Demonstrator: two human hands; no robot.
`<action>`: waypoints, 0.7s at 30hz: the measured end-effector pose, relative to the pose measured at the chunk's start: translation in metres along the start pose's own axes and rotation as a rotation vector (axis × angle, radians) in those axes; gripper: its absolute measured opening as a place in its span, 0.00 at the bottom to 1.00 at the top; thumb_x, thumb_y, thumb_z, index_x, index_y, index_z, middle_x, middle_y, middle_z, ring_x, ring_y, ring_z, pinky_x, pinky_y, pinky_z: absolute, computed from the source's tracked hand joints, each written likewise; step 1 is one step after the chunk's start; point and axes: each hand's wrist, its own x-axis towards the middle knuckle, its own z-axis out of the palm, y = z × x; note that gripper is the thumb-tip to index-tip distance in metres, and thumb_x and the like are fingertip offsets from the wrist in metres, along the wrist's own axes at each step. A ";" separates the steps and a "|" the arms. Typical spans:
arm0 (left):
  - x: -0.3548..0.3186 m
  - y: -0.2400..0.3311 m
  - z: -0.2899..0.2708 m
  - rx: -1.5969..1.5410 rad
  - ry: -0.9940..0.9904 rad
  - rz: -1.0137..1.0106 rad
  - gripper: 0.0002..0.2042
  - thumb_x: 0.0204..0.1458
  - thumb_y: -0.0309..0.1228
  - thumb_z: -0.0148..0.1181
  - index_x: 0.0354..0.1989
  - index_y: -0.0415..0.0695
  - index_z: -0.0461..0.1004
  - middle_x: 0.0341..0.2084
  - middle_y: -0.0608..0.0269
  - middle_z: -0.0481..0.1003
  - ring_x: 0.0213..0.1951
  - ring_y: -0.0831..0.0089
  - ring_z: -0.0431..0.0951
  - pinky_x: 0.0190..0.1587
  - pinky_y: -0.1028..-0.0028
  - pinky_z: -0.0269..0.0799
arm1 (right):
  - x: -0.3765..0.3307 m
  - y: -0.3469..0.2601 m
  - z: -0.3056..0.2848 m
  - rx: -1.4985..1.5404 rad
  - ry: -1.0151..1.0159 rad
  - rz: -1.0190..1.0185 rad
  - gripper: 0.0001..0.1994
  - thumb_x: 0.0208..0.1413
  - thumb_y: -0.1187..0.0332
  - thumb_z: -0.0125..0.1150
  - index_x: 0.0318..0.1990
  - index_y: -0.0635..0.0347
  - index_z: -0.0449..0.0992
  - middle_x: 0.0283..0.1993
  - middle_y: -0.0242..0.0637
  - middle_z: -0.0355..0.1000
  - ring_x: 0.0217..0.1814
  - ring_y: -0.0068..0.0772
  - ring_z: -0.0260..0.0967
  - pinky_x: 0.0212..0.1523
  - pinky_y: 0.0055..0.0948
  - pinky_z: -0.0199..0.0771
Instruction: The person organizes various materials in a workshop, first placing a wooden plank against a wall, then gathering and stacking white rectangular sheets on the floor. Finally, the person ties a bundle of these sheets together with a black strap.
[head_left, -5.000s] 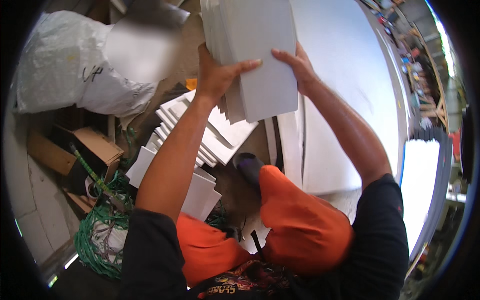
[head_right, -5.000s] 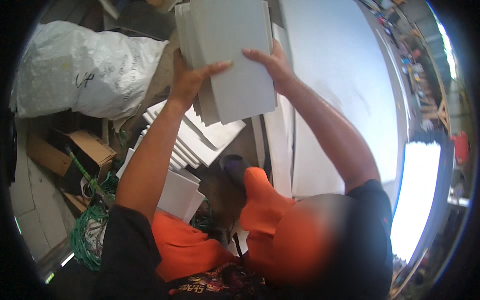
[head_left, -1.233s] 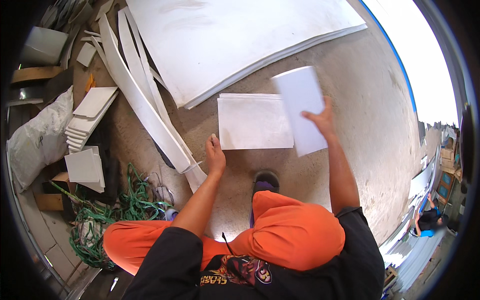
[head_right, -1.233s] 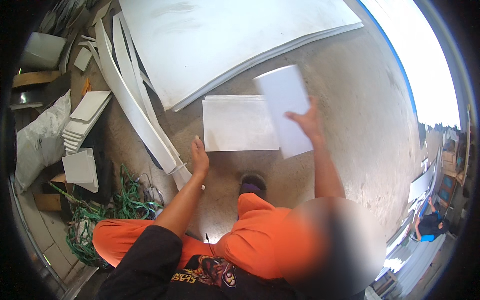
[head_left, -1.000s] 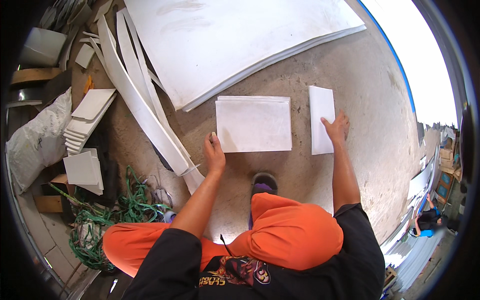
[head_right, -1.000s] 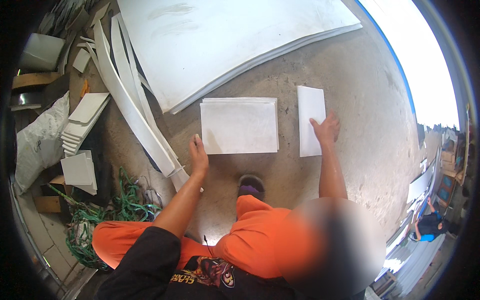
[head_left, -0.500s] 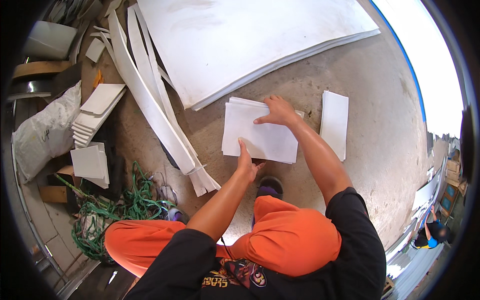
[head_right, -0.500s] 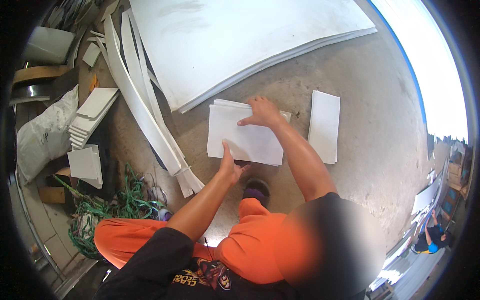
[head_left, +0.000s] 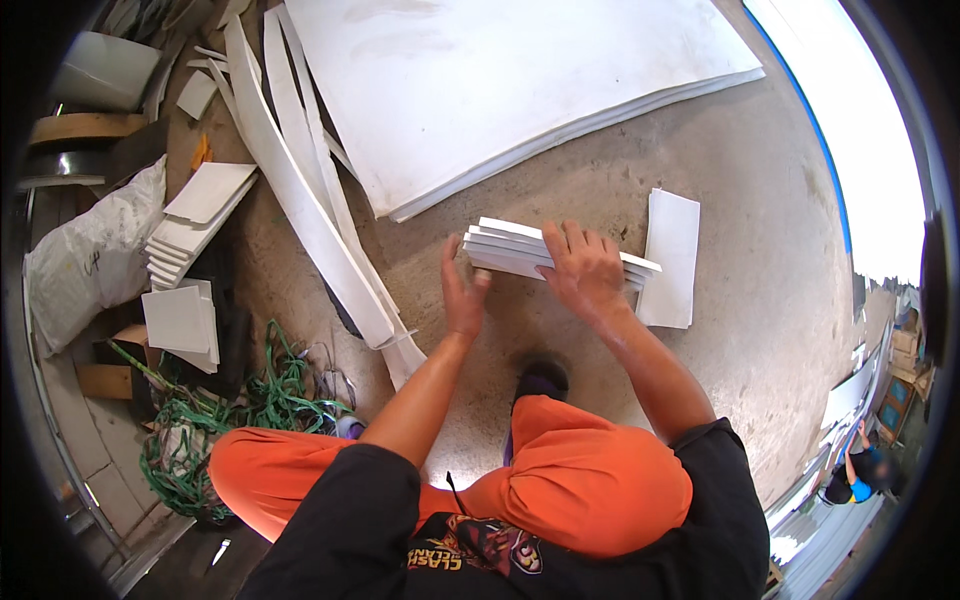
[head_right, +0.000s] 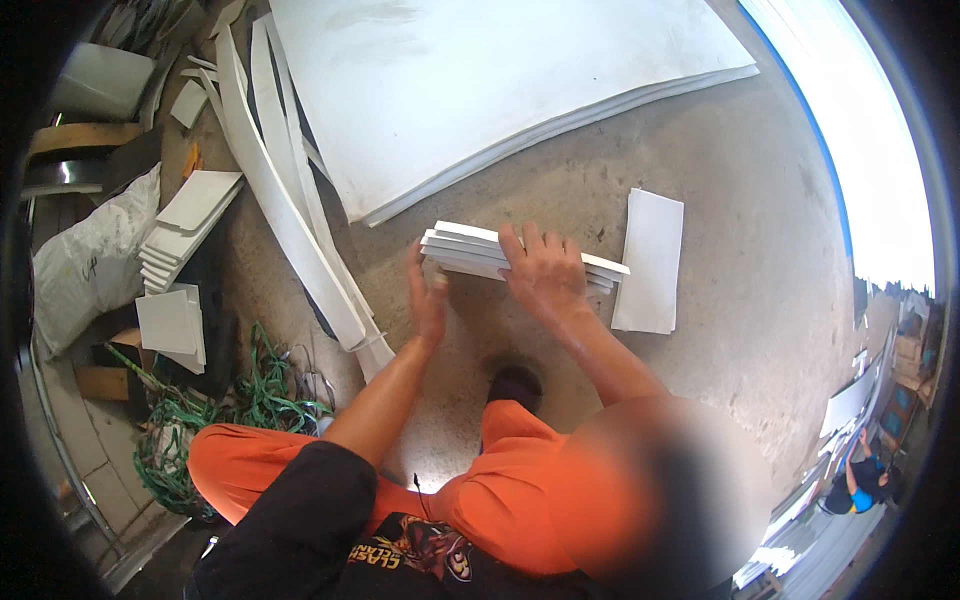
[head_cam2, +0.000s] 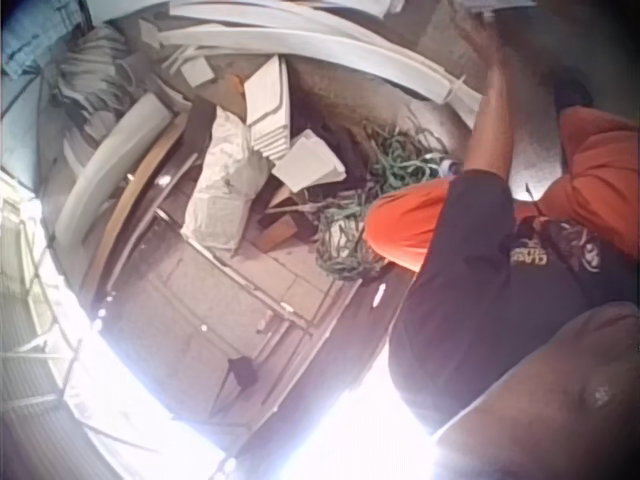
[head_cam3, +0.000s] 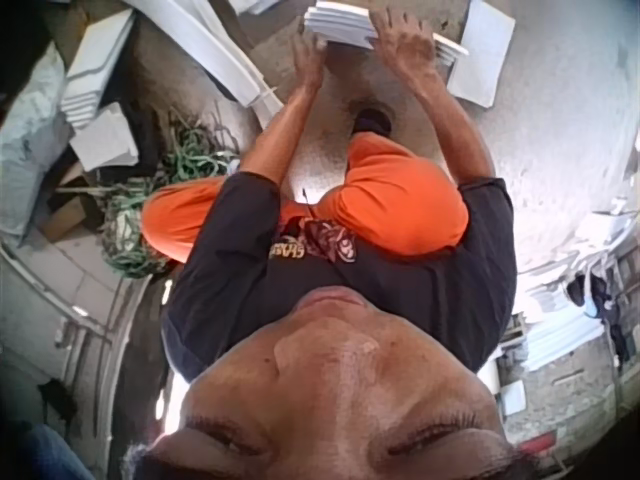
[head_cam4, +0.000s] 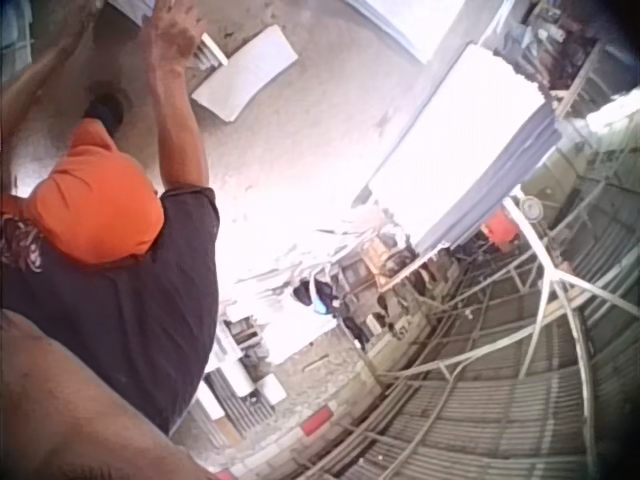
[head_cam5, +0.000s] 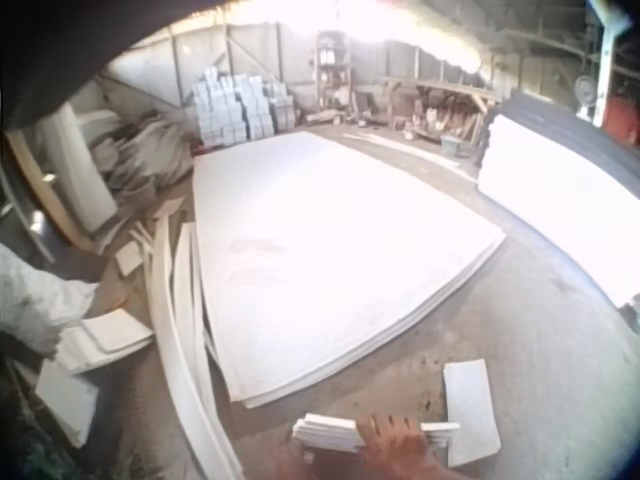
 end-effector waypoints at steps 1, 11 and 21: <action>0.004 0.003 -0.002 0.104 -0.104 0.078 0.54 0.49 0.61 0.70 0.75 0.39 0.49 0.68 0.42 0.60 0.71 0.51 0.59 0.73 0.57 0.52 | -0.001 0.000 0.001 0.004 -0.028 -0.004 0.32 0.46 0.54 0.77 0.58 0.48 0.69 0.41 0.37 0.75 0.43 0.45 0.77 0.41 0.43 0.77; 0.005 0.011 -0.022 -0.430 -0.114 -0.243 0.44 0.56 0.52 0.68 0.73 0.39 0.53 0.60 0.49 0.70 0.62 0.61 0.72 0.64 0.64 0.69 | 0.012 0.022 -0.001 1.188 -0.235 0.694 0.33 0.52 0.58 0.77 0.60 0.62 0.68 0.54 0.51 0.77 0.50 0.47 0.79 0.54 0.45 0.77; 0.018 0.008 -0.038 -0.197 -0.086 -0.526 0.39 0.54 0.51 0.70 0.65 0.37 0.63 0.51 0.52 0.75 0.48 0.65 0.79 0.52 0.65 0.78 | -0.020 -0.015 0.094 1.590 -0.157 0.972 0.35 0.55 0.57 0.75 0.63 0.67 0.65 0.54 0.48 0.75 0.55 0.38 0.75 0.57 0.41 0.75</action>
